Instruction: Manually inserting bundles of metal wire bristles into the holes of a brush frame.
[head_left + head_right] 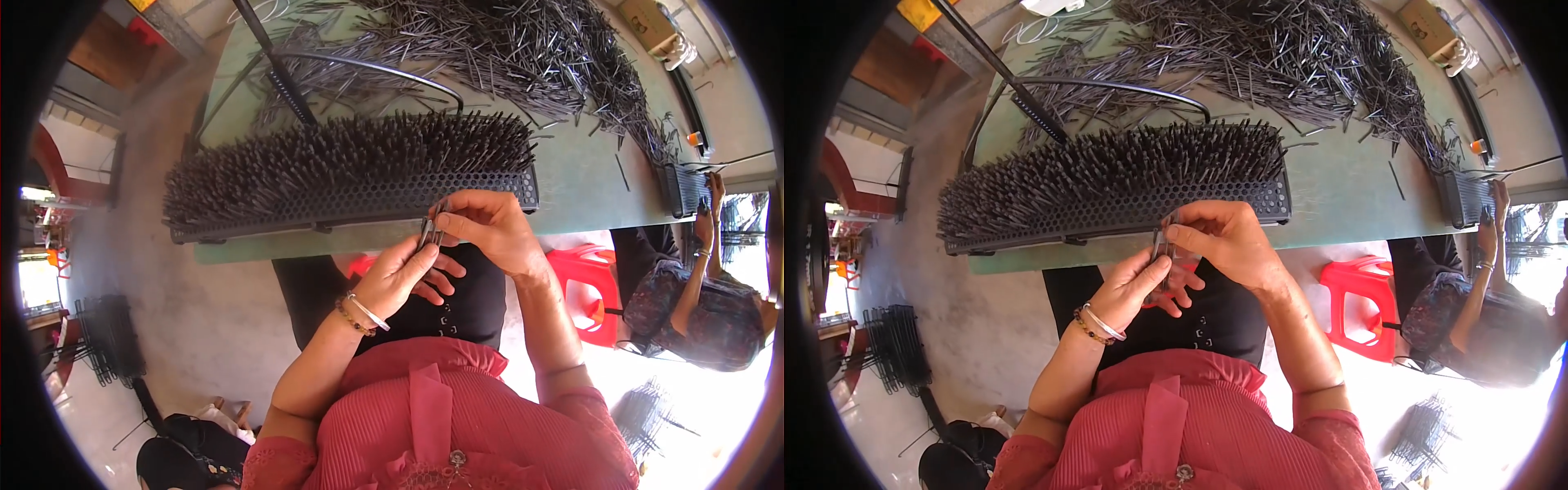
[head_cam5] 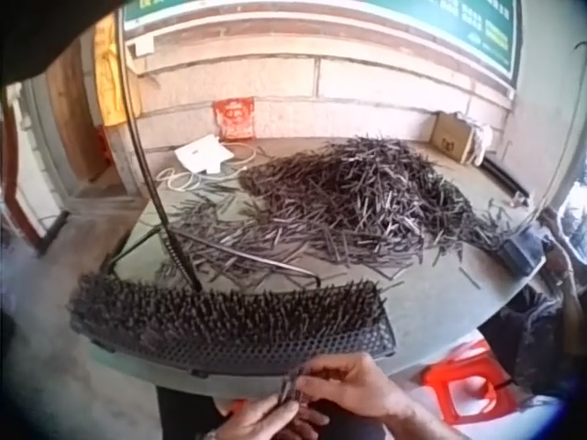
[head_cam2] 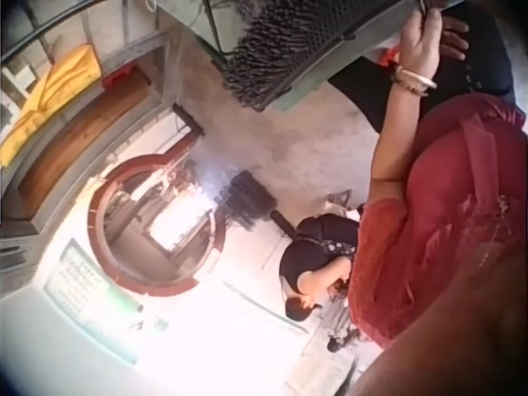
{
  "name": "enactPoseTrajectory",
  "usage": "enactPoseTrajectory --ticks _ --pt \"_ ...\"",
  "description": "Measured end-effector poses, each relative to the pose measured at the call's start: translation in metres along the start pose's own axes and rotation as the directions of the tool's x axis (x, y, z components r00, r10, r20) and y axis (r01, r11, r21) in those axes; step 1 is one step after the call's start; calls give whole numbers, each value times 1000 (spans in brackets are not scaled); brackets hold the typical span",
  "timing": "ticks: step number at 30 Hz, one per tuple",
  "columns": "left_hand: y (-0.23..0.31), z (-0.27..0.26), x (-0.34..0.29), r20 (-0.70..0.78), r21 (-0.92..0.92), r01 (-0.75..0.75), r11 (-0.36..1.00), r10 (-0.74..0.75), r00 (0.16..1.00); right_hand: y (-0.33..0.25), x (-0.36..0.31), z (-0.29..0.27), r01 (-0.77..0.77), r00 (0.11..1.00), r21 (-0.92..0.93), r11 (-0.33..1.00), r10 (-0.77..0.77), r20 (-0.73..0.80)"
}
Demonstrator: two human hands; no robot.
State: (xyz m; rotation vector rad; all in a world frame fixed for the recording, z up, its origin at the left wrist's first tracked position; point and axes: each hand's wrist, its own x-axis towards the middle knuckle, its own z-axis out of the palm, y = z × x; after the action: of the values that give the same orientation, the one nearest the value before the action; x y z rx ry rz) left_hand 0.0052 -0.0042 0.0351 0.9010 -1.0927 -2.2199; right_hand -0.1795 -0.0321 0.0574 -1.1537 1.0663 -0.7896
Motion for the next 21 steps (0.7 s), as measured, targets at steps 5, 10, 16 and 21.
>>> enactPoseTrajectory --ticks 5,10,16,21 --pt "-5 0 3 -194 -300 -55 952 -4 981 -13 9 -6 283 936 89 955 -255 -241" --pt "-15 -3 12 -126 -330 -62 942 21 992 -13 37 2 418 792 -238 877 -480 -376" --pt "-34 -14 15 -111 -627 -52 778 -22 994 -3 46 8 382 731 -542 748 -604 -318" --pt "-22 -10 6 -158 -569 -24 822 -81 984 -4 44 10 373 727 -604 704 -626 -282"
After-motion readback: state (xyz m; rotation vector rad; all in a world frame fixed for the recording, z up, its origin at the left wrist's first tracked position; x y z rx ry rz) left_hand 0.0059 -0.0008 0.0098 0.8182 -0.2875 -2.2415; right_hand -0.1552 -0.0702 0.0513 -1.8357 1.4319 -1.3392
